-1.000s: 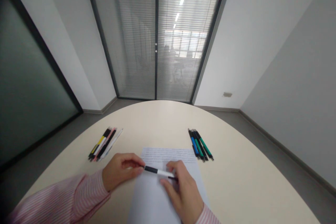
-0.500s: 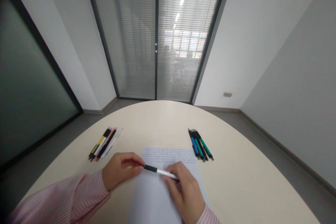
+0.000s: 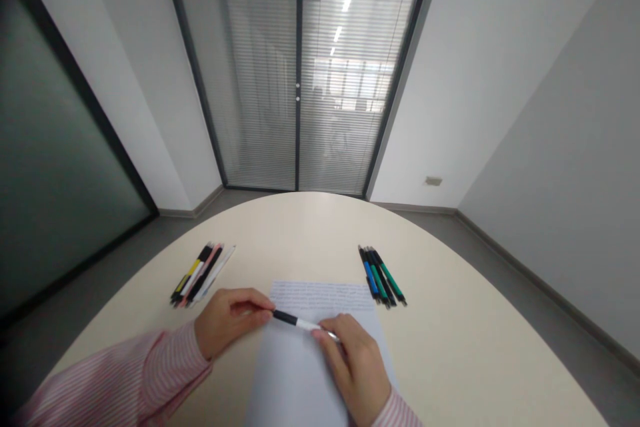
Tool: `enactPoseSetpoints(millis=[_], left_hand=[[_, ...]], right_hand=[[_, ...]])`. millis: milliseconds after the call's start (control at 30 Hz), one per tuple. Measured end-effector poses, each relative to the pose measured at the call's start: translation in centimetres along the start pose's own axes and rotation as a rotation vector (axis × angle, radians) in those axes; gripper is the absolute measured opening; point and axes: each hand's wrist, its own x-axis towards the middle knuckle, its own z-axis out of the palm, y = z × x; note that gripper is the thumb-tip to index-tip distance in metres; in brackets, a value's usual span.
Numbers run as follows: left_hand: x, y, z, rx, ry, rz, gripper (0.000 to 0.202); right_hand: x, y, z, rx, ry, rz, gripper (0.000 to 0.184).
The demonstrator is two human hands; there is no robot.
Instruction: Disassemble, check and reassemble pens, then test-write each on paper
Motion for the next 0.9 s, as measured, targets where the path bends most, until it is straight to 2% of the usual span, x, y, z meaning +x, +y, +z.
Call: enactPoseSetpoints(millis=[100, 167, 233, 300, 400, 500, 600, 667, 900], left_hand=[[-0.1, 0.1, 0.0, 0.001, -0.009, -0.011, 0.015], [-0.3, 0.2, 0.1, -0.008, -0.034, -0.010, 0.018], [-0.6, 0.3, 0.2, -0.002, -0.074, 0.037, 0.028], [-1.0, 0.3, 0.3, 0.075, -0.082, 0.145, 0.037], [-1.7, 0.1, 0.6, 0.312, -0.111, 0.382, 0.016], [-2.2, -0.5, 1.0, 0.446, -0.266, 0.572, 0.023], [-2.4, -1.0, 1.3, 0.487, -0.413, 0.668, 0.021], [-2.3, -1.3, 1.3, 0.519, -0.471, 0.691, 0.020], [-2.1, -0.9, 1.1, 0.585, -0.496, 0.715, 0.020]], right_hand=[[0.2, -0.1, -0.4, 0.170, 0.029, 0.153, 0.018], [0.6, -0.2, -0.6, 0.386, 0.115, 0.267, 0.023], [1.4, -0.3, -0.7, 0.650, 0.222, 0.316, 0.025], [2.6, -0.5, -0.7, 0.955, 0.280, 0.344, 0.022], [4.5, -0.8, -0.4, 1.409, 0.295, 0.438, 0.017], [6.2, -1.4, 0.0, 1.705, 0.277, 0.476, 0.023], [7.2, -2.0, 0.4, 1.835, 0.262, 0.541, 0.043], [7.5, -2.2, 0.6, 1.846, 0.285, 0.563, 0.049], [7.6, -1.9, 0.8, 1.828, 0.263, 0.612, 0.047]])
